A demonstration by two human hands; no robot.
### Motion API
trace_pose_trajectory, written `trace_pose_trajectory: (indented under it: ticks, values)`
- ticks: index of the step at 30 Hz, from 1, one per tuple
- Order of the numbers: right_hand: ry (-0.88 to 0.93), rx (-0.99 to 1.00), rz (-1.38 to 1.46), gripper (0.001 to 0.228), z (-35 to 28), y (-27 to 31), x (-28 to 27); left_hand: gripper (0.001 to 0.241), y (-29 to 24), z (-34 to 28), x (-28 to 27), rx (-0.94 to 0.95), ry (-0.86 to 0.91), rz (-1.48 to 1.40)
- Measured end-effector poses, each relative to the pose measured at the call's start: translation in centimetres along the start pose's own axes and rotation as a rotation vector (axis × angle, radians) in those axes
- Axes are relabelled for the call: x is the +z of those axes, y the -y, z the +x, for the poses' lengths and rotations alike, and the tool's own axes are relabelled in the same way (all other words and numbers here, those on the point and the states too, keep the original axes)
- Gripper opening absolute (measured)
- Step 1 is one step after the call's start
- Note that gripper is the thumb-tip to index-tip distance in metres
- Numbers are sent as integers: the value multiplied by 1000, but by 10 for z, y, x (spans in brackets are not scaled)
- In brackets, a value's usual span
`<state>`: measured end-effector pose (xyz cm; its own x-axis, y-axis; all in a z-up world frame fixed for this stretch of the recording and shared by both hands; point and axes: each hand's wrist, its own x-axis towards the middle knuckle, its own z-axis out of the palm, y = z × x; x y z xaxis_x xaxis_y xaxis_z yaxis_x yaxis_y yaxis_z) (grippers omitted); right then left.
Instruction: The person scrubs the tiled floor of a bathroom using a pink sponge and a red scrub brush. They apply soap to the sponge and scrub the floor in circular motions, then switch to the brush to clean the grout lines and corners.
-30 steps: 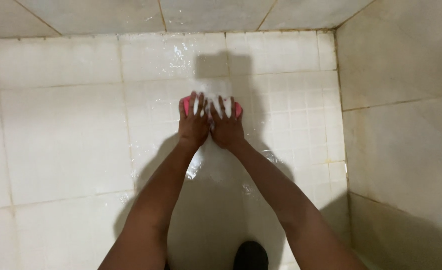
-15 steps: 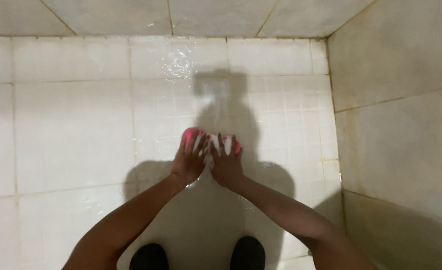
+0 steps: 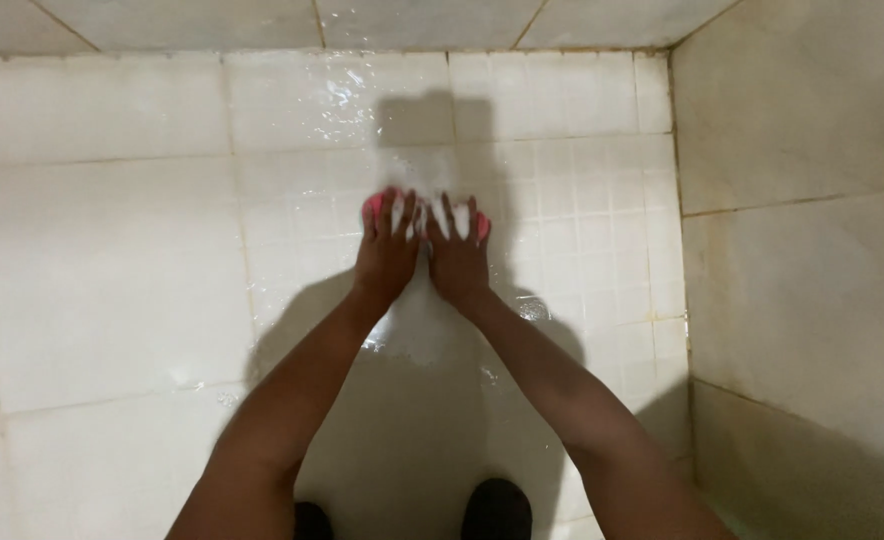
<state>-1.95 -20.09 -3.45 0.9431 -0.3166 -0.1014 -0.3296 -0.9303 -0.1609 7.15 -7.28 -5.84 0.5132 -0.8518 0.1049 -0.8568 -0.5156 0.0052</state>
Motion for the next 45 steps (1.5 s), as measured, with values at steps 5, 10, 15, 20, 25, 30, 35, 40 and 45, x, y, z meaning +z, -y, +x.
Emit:
trace_pose_trajectory:
  ticks: [5,10,15,20,25,30,35,40,45]
  values:
    - [0,46,20,68,42,-15,5,59,14,46,17,-12,25,-7]
    - [-48,20,-52,66,59,-23,13,62,13,63,26,-73,29,-10]
    - [36,93,11,63,48,-11,-7,60,8,53,37,-86,107,-16]
    - [-20,-2,-77,61,13,-14,1,60,0,23,-5,-26,224,75]
    - [19,-89,-61,60,-33,-5,-16,55,-10,-24,-57,125,309,227]
    - [11,-218,-20,58,-54,12,-29,54,-7,-48,-69,136,224,216]
    - [-96,-139,-37,59,-36,11,-6,59,-20,-33,-31,-7,183,-11]
    - [-98,-86,-34,59,-6,-1,12,60,-18,-3,4,-96,89,-68]
    - [-93,9,23,58,26,-10,9,57,-12,29,21,-139,-25,-35]
